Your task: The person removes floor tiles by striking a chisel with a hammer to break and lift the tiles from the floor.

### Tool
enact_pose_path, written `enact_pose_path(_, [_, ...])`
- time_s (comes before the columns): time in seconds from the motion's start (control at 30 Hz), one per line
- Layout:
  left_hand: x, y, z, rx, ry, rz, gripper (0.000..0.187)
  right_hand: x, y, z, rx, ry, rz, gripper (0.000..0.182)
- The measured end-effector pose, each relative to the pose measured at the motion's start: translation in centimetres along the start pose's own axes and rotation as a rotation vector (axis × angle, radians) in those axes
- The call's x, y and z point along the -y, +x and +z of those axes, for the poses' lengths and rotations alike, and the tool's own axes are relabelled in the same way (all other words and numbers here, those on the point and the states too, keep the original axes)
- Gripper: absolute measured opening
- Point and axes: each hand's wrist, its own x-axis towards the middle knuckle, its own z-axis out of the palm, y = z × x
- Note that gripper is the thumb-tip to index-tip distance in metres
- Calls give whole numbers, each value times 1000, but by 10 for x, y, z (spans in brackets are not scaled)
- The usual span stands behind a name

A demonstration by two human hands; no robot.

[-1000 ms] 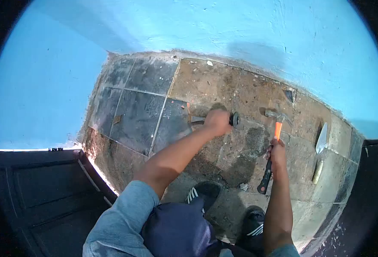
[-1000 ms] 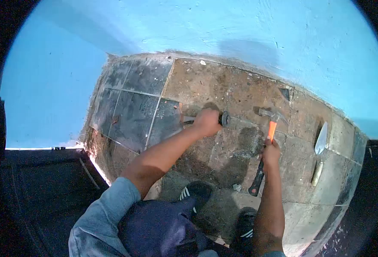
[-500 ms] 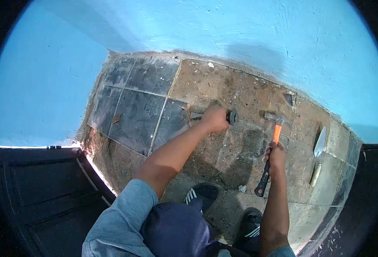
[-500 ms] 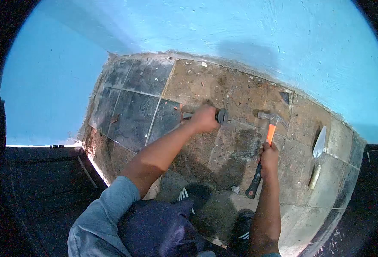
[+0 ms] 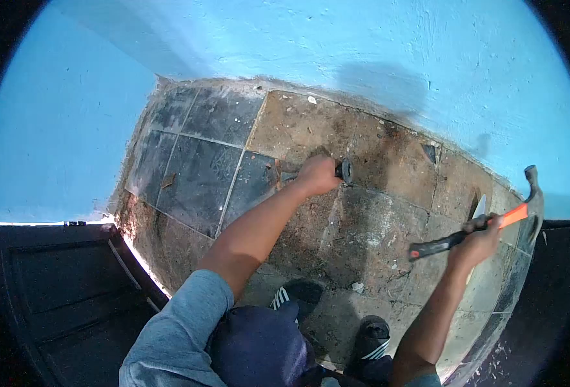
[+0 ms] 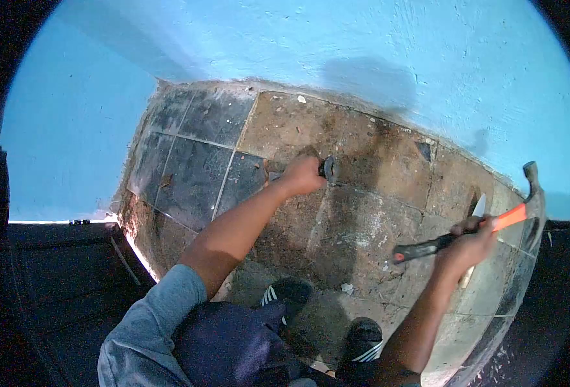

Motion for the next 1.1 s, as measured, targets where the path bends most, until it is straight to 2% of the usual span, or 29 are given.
enact_pose_path(0.03, [2, 2, 3, -14, 9, -2, 32, -18, -8, -1, 18, 17, -12, 20])
enact_pose_path(0.1, [2, 2, 1, -27, 27, -5, 31, -68, -67, 8, 169, -167, 136, 24])
enact_pose_path(0.13, [-1, -1, -2, -23, 35, -5, 32, -132, -79, -10, 411, -595, -203, 30])
enact_pose_path(0.17, [-3, -3, -4, -18, 43, -4, 32, -158, -99, -9, 618, -1035, -371, 32])
enact_pose_path(0.23, [3, -5, 10, 20, 99, 80, 31, -123, -113, 24, 706, -691, 282, 31])
enact_pose_path(0.33, [-1, -9, 10, 35, 128, 121, 28, -92, -95, 24, 613, -482, 595, 27])
enact_pose_path(0.47, [-12, -27, 19, -8, 50, 55, 28, -119, -62, -2, 558, -482, 527, 28])
enact_pose_path(0.67, [-12, -33, 33, -6, 70, 53, 27, -141, -51, -29, 509, -531, 579, 30])
enact_pose_path(0.77, [-12, -30, 24, -9, 49, -6, 32, -150, -50, -37, 503, -548, 572, 31])
enact_pose_path(0.87, [-6, -21, 9, 13, 39, -68, 46, -161, -43, -45, 517, -539, 568, 32])
enact_pose_path(0.97, [14, -3, 10, -97, 12, -46, 48, -146, -45, -44, 509, -565, 575, 33])
enact_pose_path(1.03, [17, 6, -4, -17, -48, -110, 58, -140, -46, -39, 509, -590, 576, 33])
enact_pose_path(1.1, [50, 32, 12, -10, -152, -31, 61, -141, -43, -37, 523, -615, 572, 31])
